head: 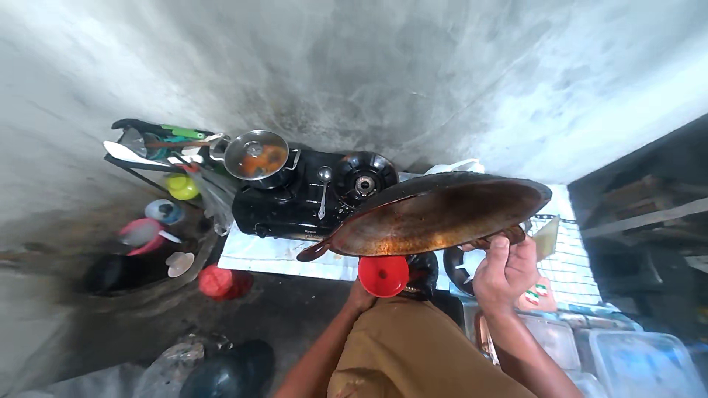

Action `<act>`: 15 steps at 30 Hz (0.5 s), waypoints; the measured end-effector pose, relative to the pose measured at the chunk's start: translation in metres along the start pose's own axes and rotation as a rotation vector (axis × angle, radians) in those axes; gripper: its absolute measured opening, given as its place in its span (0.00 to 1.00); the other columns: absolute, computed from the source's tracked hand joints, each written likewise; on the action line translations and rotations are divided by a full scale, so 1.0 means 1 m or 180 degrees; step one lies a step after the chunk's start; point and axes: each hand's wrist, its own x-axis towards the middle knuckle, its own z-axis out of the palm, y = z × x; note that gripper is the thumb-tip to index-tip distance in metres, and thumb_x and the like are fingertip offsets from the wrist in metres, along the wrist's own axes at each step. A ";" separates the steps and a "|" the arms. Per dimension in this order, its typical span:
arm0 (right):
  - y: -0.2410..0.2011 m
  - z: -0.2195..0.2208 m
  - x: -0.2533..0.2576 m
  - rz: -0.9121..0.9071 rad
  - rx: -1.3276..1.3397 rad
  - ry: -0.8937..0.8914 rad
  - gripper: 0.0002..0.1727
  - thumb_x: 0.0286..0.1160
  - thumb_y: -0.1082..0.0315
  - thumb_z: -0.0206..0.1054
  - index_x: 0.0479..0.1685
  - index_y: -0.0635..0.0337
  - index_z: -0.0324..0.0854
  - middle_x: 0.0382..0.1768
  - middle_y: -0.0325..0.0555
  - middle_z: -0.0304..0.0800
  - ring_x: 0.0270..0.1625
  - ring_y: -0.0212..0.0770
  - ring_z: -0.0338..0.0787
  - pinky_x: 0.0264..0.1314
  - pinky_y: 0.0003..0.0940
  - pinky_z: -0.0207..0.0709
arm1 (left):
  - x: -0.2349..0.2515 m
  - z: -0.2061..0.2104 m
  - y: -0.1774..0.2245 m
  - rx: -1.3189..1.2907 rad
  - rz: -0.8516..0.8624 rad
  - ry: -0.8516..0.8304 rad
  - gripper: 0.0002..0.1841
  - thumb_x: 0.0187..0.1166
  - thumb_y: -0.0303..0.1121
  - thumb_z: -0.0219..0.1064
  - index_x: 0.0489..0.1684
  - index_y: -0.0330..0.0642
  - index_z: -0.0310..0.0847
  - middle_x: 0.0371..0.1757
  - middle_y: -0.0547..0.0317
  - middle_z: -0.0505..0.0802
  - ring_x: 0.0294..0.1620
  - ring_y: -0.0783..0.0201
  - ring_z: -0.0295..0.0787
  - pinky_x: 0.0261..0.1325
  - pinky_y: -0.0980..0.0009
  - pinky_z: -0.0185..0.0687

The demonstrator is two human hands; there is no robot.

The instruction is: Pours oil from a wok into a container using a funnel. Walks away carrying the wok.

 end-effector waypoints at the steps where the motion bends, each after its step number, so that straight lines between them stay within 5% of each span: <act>1: 0.001 0.000 0.001 0.0015 0.0034 -0.0014 0.10 0.90 0.72 0.54 0.60 0.57 0.78 0.41 0.32 0.93 0.35 0.34 0.95 0.37 0.34 0.94 | -0.001 0.001 0.001 -0.0027 0.0044 0.0035 0.40 0.59 0.46 0.85 0.70 0.30 0.77 0.64 0.45 0.90 0.69 0.61 0.85 0.78 0.62 0.75; 15: 0.010 -0.006 0.000 0.0043 0.0126 -0.0180 0.11 0.90 0.71 0.55 0.61 0.55 0.79 0.43 0.31 0.93 0.37 0.33 0.95 0.38 0.34 0.95 | 0.003 0.017 0.020 0.0050 0.0168 -0.0101 0.38 0.67 0.44 0.81 0.72 0.27 0.75 0.68 0.39 0.88 0.73 0.56 0.83 0.82 0.60 0.71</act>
